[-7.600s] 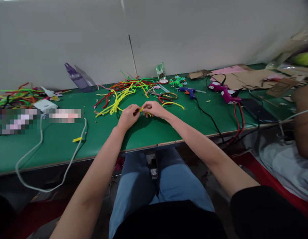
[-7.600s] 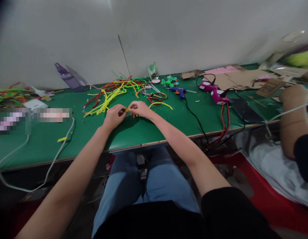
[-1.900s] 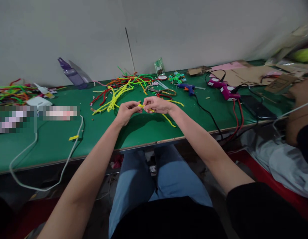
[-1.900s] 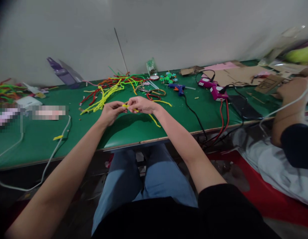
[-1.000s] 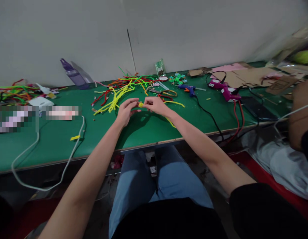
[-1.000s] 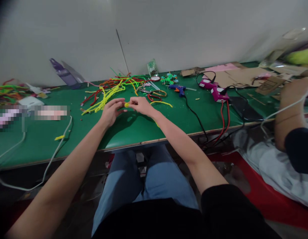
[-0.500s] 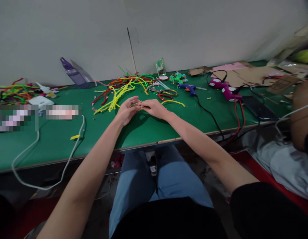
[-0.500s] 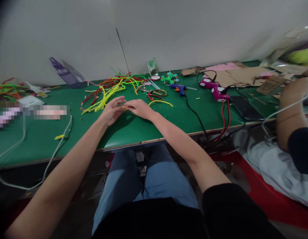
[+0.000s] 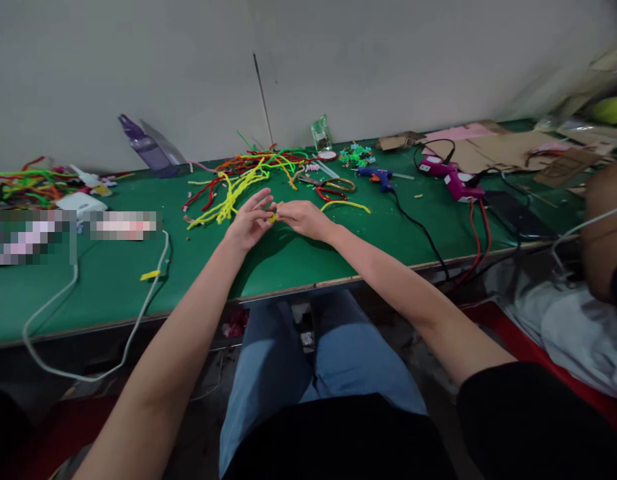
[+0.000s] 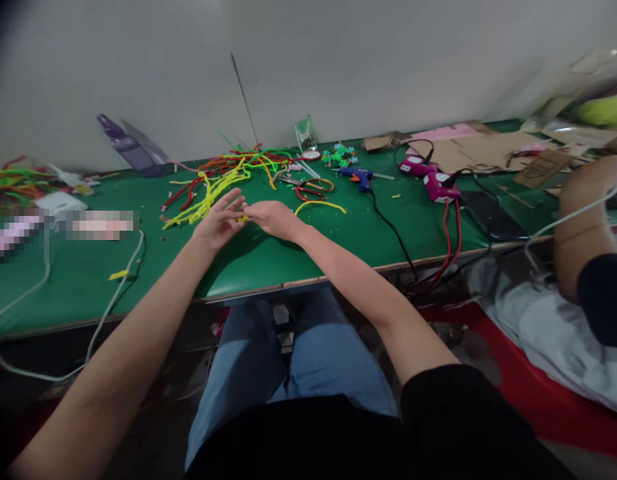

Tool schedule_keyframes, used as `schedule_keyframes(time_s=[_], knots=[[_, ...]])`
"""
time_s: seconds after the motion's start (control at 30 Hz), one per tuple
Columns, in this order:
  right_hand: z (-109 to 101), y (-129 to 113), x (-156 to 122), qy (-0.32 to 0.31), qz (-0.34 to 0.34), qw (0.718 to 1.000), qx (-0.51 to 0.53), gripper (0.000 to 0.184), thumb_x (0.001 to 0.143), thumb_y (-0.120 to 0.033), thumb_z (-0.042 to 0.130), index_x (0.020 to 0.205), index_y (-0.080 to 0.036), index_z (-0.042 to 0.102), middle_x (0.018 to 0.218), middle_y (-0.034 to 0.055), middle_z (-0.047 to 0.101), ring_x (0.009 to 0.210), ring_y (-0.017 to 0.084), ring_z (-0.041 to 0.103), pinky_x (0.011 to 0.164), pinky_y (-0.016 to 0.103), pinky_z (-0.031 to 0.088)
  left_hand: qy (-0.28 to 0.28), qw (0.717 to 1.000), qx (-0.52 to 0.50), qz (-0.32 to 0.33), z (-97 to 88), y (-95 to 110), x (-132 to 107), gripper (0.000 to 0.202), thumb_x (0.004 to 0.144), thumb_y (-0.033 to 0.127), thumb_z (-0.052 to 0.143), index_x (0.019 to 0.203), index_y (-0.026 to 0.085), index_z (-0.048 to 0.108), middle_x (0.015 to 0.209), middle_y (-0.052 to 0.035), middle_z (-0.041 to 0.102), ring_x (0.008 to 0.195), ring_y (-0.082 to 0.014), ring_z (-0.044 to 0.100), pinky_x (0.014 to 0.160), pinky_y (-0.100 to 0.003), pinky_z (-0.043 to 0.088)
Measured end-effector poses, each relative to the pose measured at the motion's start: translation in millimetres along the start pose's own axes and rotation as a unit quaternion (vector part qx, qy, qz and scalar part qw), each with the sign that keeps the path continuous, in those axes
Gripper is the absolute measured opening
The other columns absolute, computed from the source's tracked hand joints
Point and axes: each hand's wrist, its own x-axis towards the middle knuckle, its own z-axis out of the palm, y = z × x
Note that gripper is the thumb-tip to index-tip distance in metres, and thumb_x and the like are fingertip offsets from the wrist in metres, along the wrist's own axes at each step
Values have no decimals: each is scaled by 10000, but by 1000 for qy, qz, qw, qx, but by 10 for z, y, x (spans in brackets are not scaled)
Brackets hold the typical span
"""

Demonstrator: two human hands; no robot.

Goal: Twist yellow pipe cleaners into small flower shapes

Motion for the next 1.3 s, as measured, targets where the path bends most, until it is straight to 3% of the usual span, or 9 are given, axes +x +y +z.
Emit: schedule_keyframes(time_s=[0.2, 0.33, 0.4, 0.5, 0.63, 0.8, 0.93, 1.03, 1.3], knots=[[-24, -17, 8, 3, -8, 1000, 14, 179, 931, -155, 449, 802, -145, 572, 791, 55, 607, 769, 158, 528, 715, 263, 359, -10, 999, 29, 16, -23, 16, -2, 561, 549, -68, 605, 1002, 256, 676, 1053, -12, 644, 809, -120, 629, 602, -199, 527], [-50, 35, -22, 34, 76, 989, 125, 151, 881, -145, 526, 730, -145, 537, 698, 15, 575, 666, 121, 507, 656, 236, 364, 9, 990, 114, 77, -40, -42, 17, 399, 606, 39, 679, 964, 214, 675, 943, -24, 640, 826, -134, 625, 696, -252, 544], [-58, 83, -40, 22, 166, 959, 226, 155, 865, -167, 562, 717, -145, 517, 598, -17, 530, 550, 91, 464, 563, 208, 350, 22, 975, 171, 143, -26, -75, 23, 327, 627, 102, 702, 942, 182, 670, 881, -30, 638, 846, -148, 623, 774, -298, 543], [-76, 128, -48, -54, 266, 880, 389, 137, 860, -178, 579, 746, -138, 515, 538, -38, 495, 449, 62, 410, 446, 174, 298, 17, 957, 193, 214, 17, -102, 14, 306, 636, 163, 705, 939, 170, 660, 852, -28, 645, 868, -166, 627, 829, -350, 539], [-122, 108, -26, -120, 302, 786, 525, 128, 857, -122, 564, 740, -126, 511, 528, -53, 435, 416, 33, 351, 390, 148, 231, -46, 955, 206, 210, 61, -101, -23, 289, 690, 193, 653, 979, 177, 654, 855, -39, 666, 892, -196, 645, 776, -360, 554], [-192, 74, -7, -122, 346, 730, 577, 145, 840, -38, 516, 734, -131, 481, 478, -76, 369, 375, 21, 290, 356, 131, 187, -78, 920, 274, 268, 64, -122, -39, 309, 699, 197, 689, 1006, 181, 654, 934, -50, 671, 919, -189, 645, 785, -324, 529], [-223, 66, -10, -116, 352, 723, 584, 159, 801, 34, 475, 753, -117, 492, 460, -83, 357, 366, 20, 287, 356, 127, 193, -98, 887, 328, 309, 60, -170, -22, 408, 670, 263, 770, 1052, 200, 642, 1026, -67, 639, 958, -187, 630, 771, -296, 518], [-222, 63, -7, -117, 354, 721, 583, 153, 809, 33, 462, 773, -111, 496, 462, -81, 363, 367, 23, 291, 358, 132, 192, -104, 881, 339, 314, 52, -206, 1, 400, 674, 276, 784, 1042, 207, 645, 1025, -64, 630, 936, -172, 632, 799, -303, 518], [-219, 74, -6, -130, 343, 702, 611, 128, 846, -16, 487, 814, -138, 465, 529, -78, 363, 393, 26, 296, 366, 133, 202, -99, 937, 248, 223, 88, -168, -32, 407, 654, 191, 770, 1033, 179, 625, 1007, -65, 666, 948, -179, 650, 798, -310, 541]])
